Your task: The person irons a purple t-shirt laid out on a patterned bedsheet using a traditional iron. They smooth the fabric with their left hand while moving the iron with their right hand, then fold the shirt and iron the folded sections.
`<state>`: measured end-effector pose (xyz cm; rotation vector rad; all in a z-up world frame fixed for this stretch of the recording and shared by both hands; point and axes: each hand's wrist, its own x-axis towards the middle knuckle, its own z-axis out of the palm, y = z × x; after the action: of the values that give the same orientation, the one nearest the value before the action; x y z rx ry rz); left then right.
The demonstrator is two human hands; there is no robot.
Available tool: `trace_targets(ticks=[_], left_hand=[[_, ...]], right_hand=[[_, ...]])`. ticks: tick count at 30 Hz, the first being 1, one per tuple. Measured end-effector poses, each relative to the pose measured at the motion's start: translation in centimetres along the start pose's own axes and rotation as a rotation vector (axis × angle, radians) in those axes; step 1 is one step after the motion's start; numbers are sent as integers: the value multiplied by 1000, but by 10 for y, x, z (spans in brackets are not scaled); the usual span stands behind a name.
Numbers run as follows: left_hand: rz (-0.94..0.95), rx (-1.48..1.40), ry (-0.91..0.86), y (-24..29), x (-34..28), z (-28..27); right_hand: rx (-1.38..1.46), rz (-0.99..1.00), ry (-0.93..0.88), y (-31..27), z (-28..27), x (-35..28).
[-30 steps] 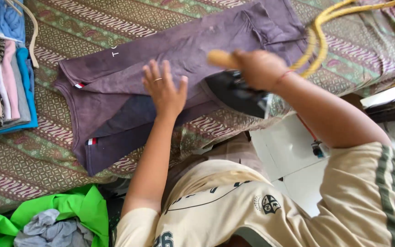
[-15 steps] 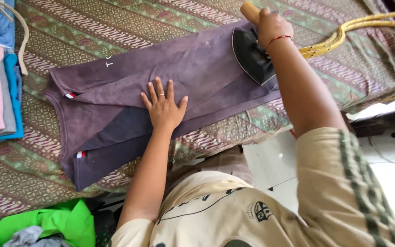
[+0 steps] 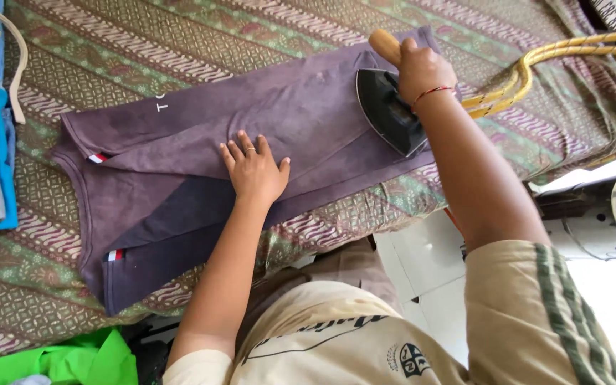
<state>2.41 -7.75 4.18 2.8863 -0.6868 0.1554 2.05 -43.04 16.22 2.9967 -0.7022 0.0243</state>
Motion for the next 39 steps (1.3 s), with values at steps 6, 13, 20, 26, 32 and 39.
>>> trace_targets(ticks=[6, 13, 20, 26, 32, 39], left_hand=[[25, -125, 151, 9, 1, 12], [5, -125, 79, 8, 4, 8], [10, -138, 119, 7, 0, 11], [2, -148, 86, 7, -2, 8], [15, -150, 121, 8, -4, 8], [13, -187, 212, 6, 0, 8]], right_hand=[[89, 114, 36, -13, 12, 36], [107, 12, -111, -18, 0, 78], [19, -172, -172, -15, 10, 77], [126, -71, -235, -13, -9, 16], [122, -1, -125, -3, -1, -35], [74, -141, -245, -13, -8, -36]])
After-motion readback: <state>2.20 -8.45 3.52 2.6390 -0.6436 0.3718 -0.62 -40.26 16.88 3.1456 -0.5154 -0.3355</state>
